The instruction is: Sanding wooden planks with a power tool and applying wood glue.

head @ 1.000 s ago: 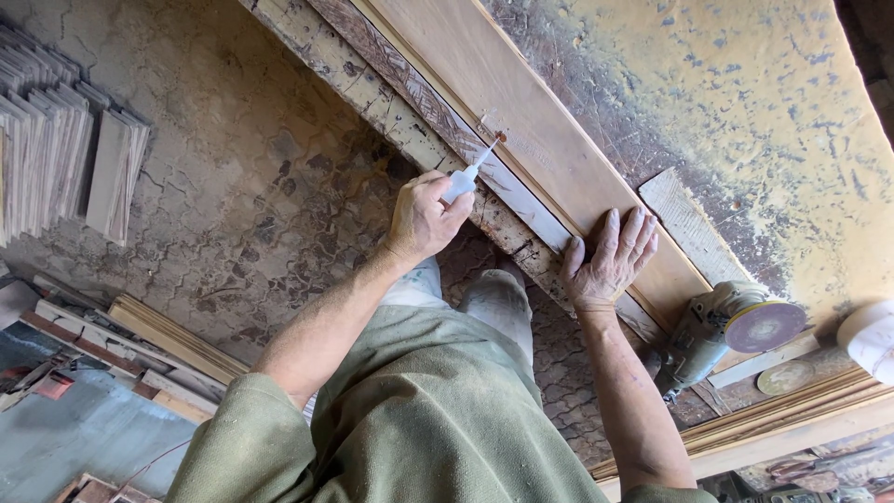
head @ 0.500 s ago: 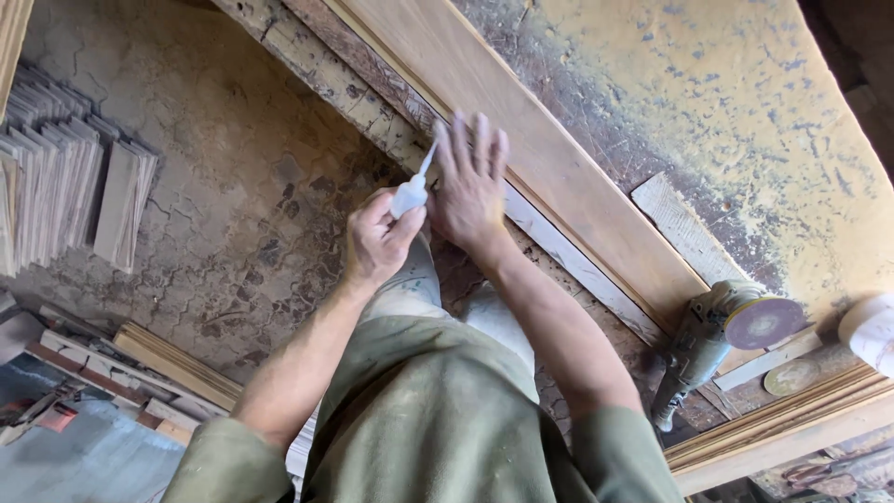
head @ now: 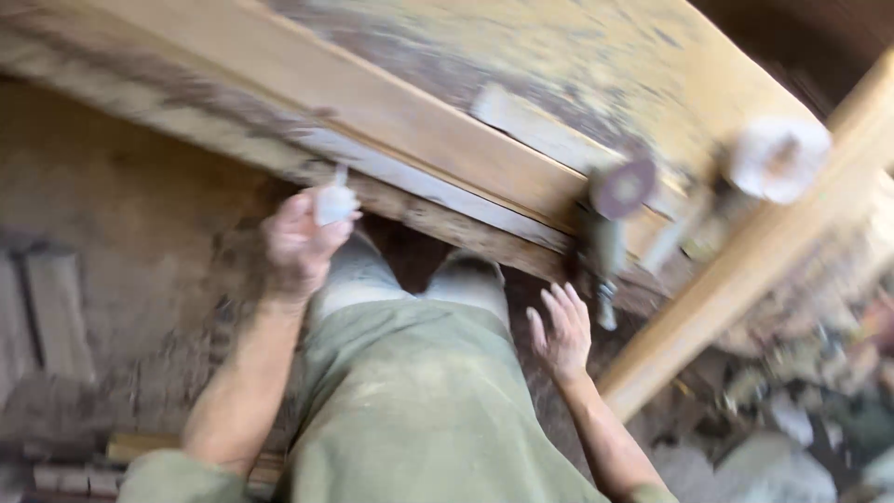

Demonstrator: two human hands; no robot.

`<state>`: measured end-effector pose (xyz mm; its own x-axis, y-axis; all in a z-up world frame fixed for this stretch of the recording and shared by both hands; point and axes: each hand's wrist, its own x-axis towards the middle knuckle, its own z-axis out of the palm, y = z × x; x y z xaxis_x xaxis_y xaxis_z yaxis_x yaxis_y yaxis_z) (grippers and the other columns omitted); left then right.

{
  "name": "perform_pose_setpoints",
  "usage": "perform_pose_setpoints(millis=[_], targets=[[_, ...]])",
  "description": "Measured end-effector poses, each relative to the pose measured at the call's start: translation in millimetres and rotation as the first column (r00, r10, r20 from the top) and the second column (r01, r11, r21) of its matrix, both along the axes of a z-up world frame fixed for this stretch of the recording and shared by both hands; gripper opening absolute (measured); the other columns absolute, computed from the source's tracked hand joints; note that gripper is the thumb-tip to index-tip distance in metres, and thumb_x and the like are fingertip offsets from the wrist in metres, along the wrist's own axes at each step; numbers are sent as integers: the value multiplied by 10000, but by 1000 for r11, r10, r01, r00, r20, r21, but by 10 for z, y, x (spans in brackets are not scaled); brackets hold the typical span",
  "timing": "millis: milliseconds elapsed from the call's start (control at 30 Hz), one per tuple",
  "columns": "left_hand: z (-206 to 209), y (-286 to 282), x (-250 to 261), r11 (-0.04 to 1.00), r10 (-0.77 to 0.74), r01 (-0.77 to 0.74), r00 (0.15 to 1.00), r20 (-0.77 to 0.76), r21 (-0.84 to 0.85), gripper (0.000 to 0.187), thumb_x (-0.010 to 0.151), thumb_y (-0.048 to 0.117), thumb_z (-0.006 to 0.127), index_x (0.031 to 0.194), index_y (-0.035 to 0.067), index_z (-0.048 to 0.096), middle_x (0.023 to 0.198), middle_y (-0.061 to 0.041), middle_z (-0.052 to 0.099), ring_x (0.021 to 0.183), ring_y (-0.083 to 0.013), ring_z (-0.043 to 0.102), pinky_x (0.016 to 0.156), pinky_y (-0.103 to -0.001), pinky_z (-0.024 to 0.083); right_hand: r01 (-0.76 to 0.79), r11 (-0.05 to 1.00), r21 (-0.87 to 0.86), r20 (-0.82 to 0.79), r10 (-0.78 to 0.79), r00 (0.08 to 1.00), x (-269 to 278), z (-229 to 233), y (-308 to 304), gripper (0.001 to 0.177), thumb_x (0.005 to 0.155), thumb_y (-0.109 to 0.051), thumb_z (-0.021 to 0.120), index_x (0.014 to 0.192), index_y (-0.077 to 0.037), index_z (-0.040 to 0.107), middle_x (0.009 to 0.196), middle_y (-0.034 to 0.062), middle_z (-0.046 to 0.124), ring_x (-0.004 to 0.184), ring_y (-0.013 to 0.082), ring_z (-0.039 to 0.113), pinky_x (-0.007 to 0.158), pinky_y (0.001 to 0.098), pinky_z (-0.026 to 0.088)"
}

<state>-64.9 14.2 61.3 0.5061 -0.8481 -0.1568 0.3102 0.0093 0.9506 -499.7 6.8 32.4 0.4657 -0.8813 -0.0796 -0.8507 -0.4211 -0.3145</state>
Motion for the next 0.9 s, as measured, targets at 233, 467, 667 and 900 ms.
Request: perform_pose_setpoints(millis=[233,467,667,900], targets=[[107,-217,-1043,946,-222,179,965,-139,-271,668,824,-171,684,1339,251,628,1215,-297,638,1052,-461,700,907,-604,623,556,801,-220,344,-470,813,-1469,-21,-953,125,977,-62,726,1096,-33,751,1047,196,747,1001,384,724,912,451,551],[700,-615,-2098,849,-528,521,842,106,93,387,852,-54,680,1225,44,648,1053,-40,715,826,-76,650,1231,-409,539,188,872,-452,148,-134,980,-2035,-36,-2922,197,971,55,698,1165,21,700,1054,167,755,931,268,733,814,335,617],[336,-701,-2985,683,-725,663,667,175,305,289,795,8,740,1080,-31,727,1218,-115,705,1021,-229,690,940,-309,550,36,949,-313,-376,-158,913,-2429,-756,-3308,169,1155,-290,599,1232,-148,647,993,27,622,830,183,562,732,337,482],[357,-777,-3041,655,-754,687,618,221,314,334,766,-9,763,1084,-79,688,1189,-163,720,971,-257,705,870,-318,560,98,895,-435,-165,-187,968,-2419,-887,-3071,272,1103,-214,730,861,-238,608,681,-94,439,532,86,306,464,238,261]])
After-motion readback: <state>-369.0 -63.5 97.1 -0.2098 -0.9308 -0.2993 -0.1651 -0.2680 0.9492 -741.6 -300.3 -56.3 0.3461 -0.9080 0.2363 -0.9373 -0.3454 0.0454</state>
